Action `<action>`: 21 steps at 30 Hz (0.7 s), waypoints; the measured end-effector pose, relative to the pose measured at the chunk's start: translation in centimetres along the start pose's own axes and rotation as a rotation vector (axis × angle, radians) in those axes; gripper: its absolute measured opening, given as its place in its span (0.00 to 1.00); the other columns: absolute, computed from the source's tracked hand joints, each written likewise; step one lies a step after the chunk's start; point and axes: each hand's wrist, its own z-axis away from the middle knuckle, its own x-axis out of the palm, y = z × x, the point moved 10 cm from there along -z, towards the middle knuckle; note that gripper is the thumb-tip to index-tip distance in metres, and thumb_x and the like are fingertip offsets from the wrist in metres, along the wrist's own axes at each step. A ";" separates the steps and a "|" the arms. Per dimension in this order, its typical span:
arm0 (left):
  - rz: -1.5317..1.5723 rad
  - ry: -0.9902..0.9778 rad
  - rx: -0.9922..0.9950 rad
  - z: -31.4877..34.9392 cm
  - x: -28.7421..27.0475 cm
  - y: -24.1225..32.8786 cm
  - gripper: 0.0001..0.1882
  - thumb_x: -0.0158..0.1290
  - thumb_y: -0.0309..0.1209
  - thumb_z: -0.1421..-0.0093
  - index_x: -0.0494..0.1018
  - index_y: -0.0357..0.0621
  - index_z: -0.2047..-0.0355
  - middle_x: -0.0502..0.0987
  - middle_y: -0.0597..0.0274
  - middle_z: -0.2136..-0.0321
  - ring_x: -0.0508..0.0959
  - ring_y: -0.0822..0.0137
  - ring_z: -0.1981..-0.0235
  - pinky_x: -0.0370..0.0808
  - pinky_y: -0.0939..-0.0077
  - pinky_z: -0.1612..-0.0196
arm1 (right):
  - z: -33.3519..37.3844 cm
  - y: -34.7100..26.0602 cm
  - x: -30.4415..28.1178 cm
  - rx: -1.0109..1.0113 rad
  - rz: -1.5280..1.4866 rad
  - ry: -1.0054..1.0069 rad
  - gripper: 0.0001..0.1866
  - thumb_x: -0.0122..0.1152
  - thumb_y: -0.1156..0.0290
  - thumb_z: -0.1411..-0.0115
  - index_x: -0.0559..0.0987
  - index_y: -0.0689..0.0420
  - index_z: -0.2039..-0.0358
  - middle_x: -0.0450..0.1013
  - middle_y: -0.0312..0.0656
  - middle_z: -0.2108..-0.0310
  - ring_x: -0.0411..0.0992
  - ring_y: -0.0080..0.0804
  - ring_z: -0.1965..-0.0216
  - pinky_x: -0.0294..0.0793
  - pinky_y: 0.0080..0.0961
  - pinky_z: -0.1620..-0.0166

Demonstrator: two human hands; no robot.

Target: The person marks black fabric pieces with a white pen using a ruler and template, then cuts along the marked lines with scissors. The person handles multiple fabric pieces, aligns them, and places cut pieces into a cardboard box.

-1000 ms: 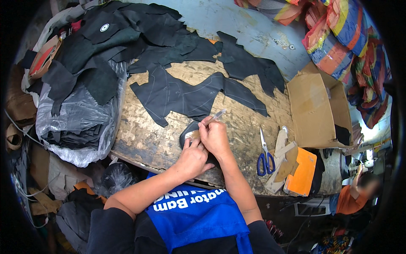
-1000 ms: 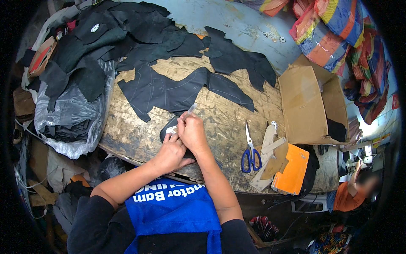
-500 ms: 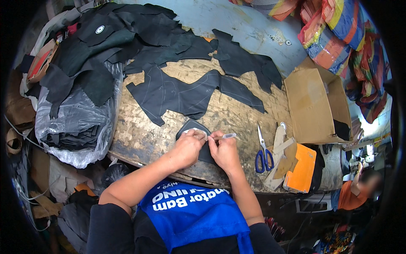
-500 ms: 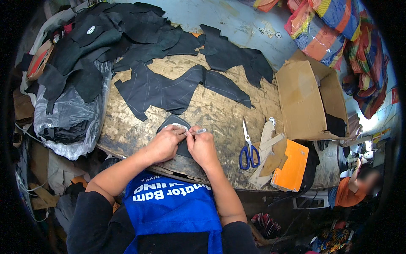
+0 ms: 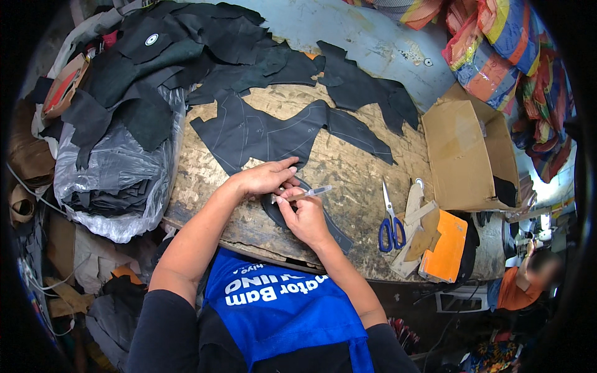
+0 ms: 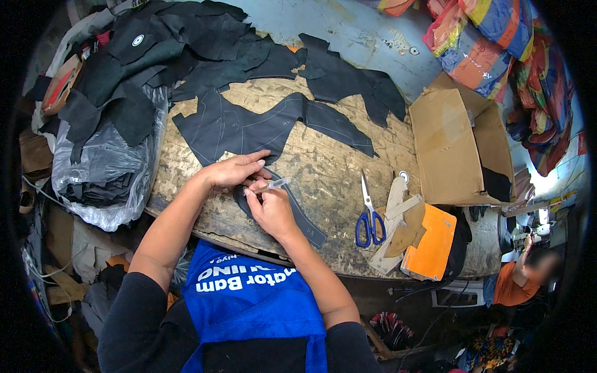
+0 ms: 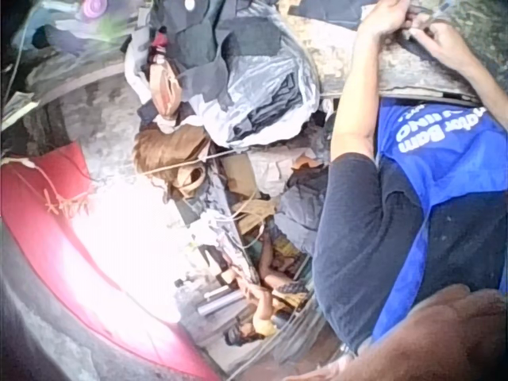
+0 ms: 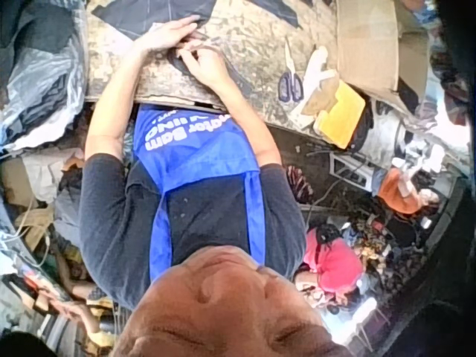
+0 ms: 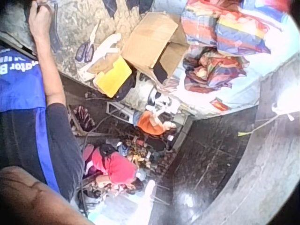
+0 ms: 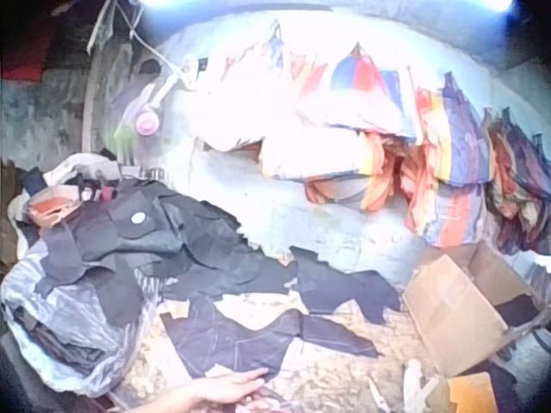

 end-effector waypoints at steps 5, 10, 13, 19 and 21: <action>-0.071 0.000 -0.010 0.3 0.3 0.2 0.32 0.36 0.43 0.31 0.40 0.40 0.34 0.72 0.52 0.52 0.73 0.69 0.56 0.71 0.76 0.52 | -0.2 -2.3 -0.9 -0.114 0.048 0.091 0.05 0.60 0.76 0.46 0.78 0.66 0.74 0.76 0.48 0.74 0.76 0.42 0.74 0.74 0.30 0.69; -0.313 0.069 0.071 0.4 -0.1 1.3 0.32 0.40 0.40 0.34 0.47 0.36 0.36 0.75 0.47 0.55 0.76 0.64 0.57 0.74 0.73 0.55 | 0.6 0.1 -4.9 0.091 0.284 0.157 0.06 0.57 0.75 0.46 0.76 0.66 0.74 0.73 0.57 0.76 0.74 0.53 0.74 0.73 0.39 0.68; -0.544 0.139 0.186 1.0 0.6 2.6 0.32 0.51 0.36 0.40 0.55 0.37 0.38 0.78 0.49 0.58 0.79 0.64 0.61 0.74 0.74 0.56 | 1.2 1.0 -6.7 0.097 0.310 0.277 0.06 0.57 0.75 0.45 0.75 0.67 0.72 0.73 0.52 0.79 0.75 0.43 0.77 0.73 0.32 0.71; -0.839 0.556 0.312 6.8 -0.2 1.8 0.31 0.62 0.26 0.55 0.69 0.44 0.48 0.80 0.54 0.64 0.78 0.58 0.63 0.75 0.69 0.57 | 1.6 4.7 -5.2 0.173 -0.209 0.399 0.07 0.52 0.73 0.38 0.75 0.65 0.69 0.76 0.39 0.75 0.74 0.22 0.73 0.73 0.19 0.67; -0.679 0.721 0.257 10.2 -3.4 0.0 0.28 0.63 0.26 0.55 0.71 0.44 0.50 0.80 0.55 0.64 0.78 0.58 0.62 0.74 0.68 0.57 | 1.4 4.3 -4.4 0.099 -0.135 0.337 0.07 0.53 0.73 0.38 0.75 0.65 0.69 0.75 0.39 0.75 0.74 0.22 0.73 0.72 0.19 0.67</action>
